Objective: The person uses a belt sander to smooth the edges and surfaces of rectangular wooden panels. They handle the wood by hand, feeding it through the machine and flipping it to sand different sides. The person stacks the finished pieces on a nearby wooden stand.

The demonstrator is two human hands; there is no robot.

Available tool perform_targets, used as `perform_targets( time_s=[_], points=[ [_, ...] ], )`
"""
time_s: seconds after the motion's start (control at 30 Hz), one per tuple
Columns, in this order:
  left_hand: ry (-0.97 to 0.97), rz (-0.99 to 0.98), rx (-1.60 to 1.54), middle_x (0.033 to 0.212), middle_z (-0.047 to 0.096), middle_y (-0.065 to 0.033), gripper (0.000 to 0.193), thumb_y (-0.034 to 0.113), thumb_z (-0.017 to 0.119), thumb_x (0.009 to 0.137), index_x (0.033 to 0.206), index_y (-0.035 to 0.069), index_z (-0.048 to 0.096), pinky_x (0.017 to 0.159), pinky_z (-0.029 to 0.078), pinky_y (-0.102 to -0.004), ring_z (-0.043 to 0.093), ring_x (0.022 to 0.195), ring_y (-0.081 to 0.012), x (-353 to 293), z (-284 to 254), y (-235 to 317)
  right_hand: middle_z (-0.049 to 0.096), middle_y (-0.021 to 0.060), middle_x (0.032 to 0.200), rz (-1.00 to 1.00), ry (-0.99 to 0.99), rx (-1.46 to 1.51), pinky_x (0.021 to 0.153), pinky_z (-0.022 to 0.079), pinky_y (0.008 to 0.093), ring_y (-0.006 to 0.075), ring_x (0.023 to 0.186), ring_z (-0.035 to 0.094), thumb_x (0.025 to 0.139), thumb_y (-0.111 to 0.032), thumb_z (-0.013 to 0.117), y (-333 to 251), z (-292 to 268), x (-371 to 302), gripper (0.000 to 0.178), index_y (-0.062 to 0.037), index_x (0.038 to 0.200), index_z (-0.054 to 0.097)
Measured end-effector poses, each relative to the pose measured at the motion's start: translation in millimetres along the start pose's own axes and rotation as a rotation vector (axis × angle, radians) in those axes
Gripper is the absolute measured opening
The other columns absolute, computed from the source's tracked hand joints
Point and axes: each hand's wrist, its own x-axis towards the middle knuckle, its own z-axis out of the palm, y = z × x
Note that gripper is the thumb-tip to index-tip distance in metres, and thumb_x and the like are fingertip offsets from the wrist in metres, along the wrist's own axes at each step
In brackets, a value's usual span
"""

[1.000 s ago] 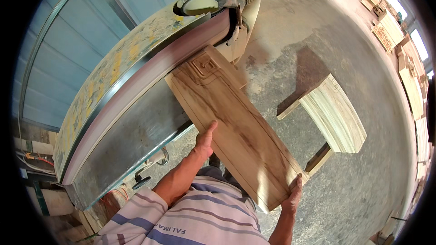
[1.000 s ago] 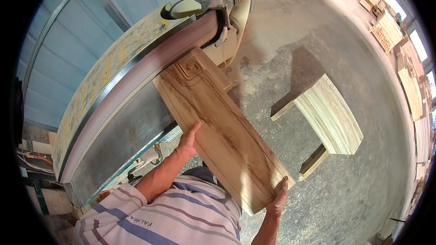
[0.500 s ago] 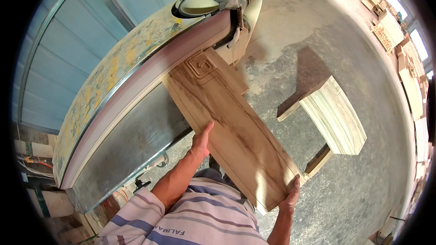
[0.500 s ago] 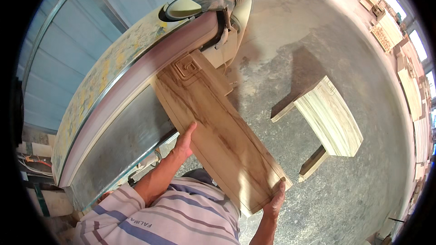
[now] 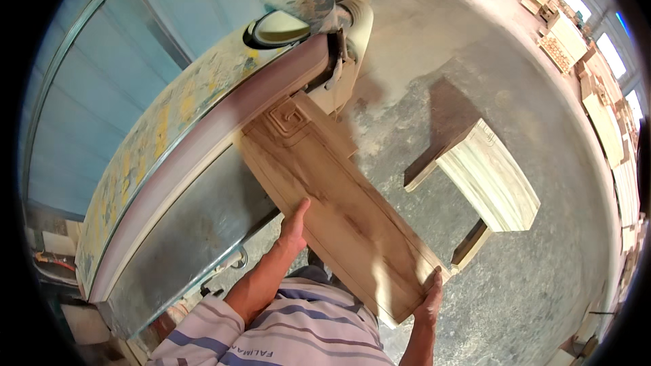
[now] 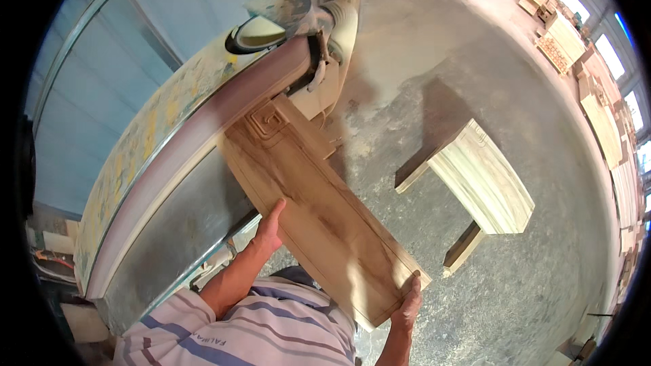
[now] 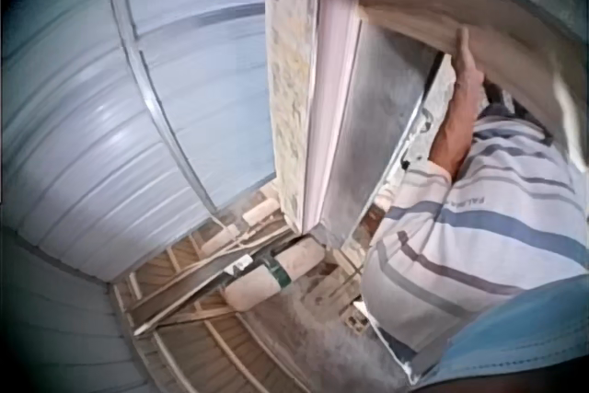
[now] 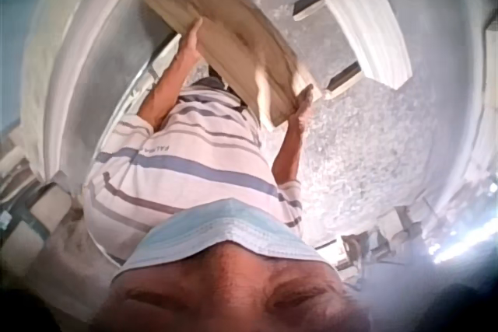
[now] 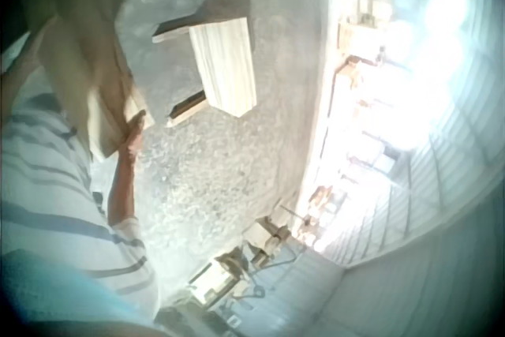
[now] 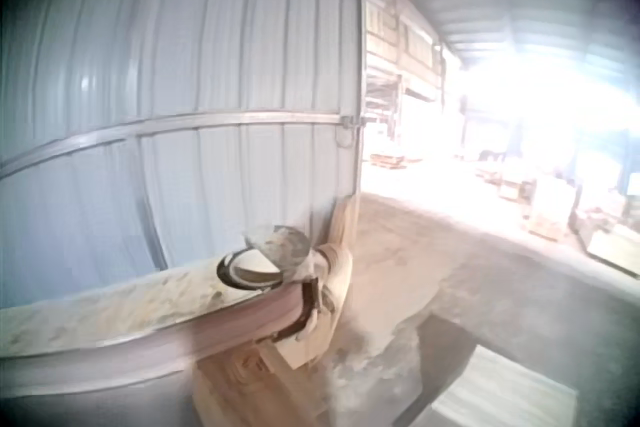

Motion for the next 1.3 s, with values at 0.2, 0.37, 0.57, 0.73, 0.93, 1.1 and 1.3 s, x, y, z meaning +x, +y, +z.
perform_targets(
  time_s=[0.2, 0.37, 0.57, 0.73, 0.93, 1.1, 1.3],
  points=[
    [-0.058, -0.002, 0.012, 0.129, 0.049, -0.0093, 0.059, 0.037, 0.063, 0.083, 0.130, 0.007, 0.043, 0.096, 0.040, -0.0464, 0.047, 0.117, -0.0280, -3.7, 7.7, 1.1, 0.054, 0.0073, 0.118, -0.020, 0.005, 0.048, 0.094, 0.044, 0.0397, 0.0227, 0.108, 0.054, 0.089, -0.039, 0.054, -0.4, 0.2, -0.5, 0.048, -0.0073, 0.125, 0.047],
    [-0.042, 0.013, 0.021, 0.127, 0.050, -0.0093, 0.059, 0.036, 0.065, 0.082, 0.129, 0.007, 0.043, 0.094, 0.041, -0.0474, 0.049, 0.115, -0.0286, 1.8, 0.4, -1.7, 0.056, 0.0083, 0.113, -0.040, 0.039, -0.005, 0.089, 0.047, 0.0399, 0.0229, 0.102, 0.056, 0.088, -0.038, 0.054, 1.9, -7.6, 3.9, 0.047, -0.0046, 0.121, 0.050],
    [-0.075, 0.023, 0.024, 0.125, 0.051, -0.0100, 0.061, 0.036, 0.066, 0.081, 0.129, 0.006, 0.042, 0.093, 0.042, -0.0466, 0.050, 0.112, -0.0290, 0.3, -0.8, -2.7, 0.056, 0.0063, 0.113, -0.041, 0.009, 0.025, 0.092, 0.044, 0.0381, 0.0220, 0.104, 0.055, 0.088, -0.038, 0.055, 11.5, -22.1, 11.0, 0.046, -0.0059, 0.121, 0.051],
    [-0.126, 0.014, 0.021, 0.126, 0.050, -0.0106, 0.064, 0.038, 0.066, 0.080, 0.130, 0.006, 0.041, 0.094, 0.041, -0.0466, 0.049, 0.113, -0.0293, 2.0, -6.0, 2.5, 0.058, 0.0036, 0.108, -0.091, -0.018, -0.035, 0.087, 0.045, 0.0346, 0.0176, 0.100, 0.054, 0.088, -0.038, 0.056, 14.3, -21.8, 11.9, 0.044, -0.0056, 0.117, 0.055],
    [-0.058, 0.061, 0.096, 0.127, 0.050, -0.0104, 0.066, 0.041, 0.065, 0.080, 0.131, 0.007, 0.041, 0.096, 0.039, -0.0457, 0.048, 0.114, -0.0293, 20.3, -1.6, -7.2, 0.060, 0.0034, 0.101, -0.133, 0.097, 0.032, 0.081, 0.046, 0.0289, 0.0145, 0.089, 0.057, 0.090, -0.037, 0.053, 21.4, -27.8, 15.1, 0.041, -0.0020, 0.109, 0.059],
    [-0.334, 0.038, 0.096, 0.128, 0.049, -0.0085, 0.070, 0.050, 0.063, 0.079, 0.131, 0.009, 0.041, 0.097, 0.038, -0.0438, 0.045, 0.117, -0.0279, -3.5, -4.6, -3.3, 0.060, 0.0018, 0.092, -0.339, 0.250, -0.229, 0.076, 0.044, 0.0245, 0.0094, 0.085, 0.052, 0.092, -0.042, 0.047, 17.2, -27.8, 12.5, 0.047, 0.0011, 0.101, 0.062],
    [-0.443, 0.091, 0.159, 0.131, 0.047, -0.0063, 0.069, 0.053, 0.060, 0.080, 0.132, 0.012, 0.041, 0.098, 0.037, -0.0437, 0.043, 0.119, -0.0261, -43.0, 60.0, 34.0, 0.037, -0.0080, 0.057, -0.493, 0.423, 0.148, 0.040, 0.025, 0.0213, 0.0034, 0.047, 0.031, 0.094, -0.045, 0.042, -16.8, -2.1, 7.2, 0.043, -0.0110, 0.069, 0.048]
  ],
)
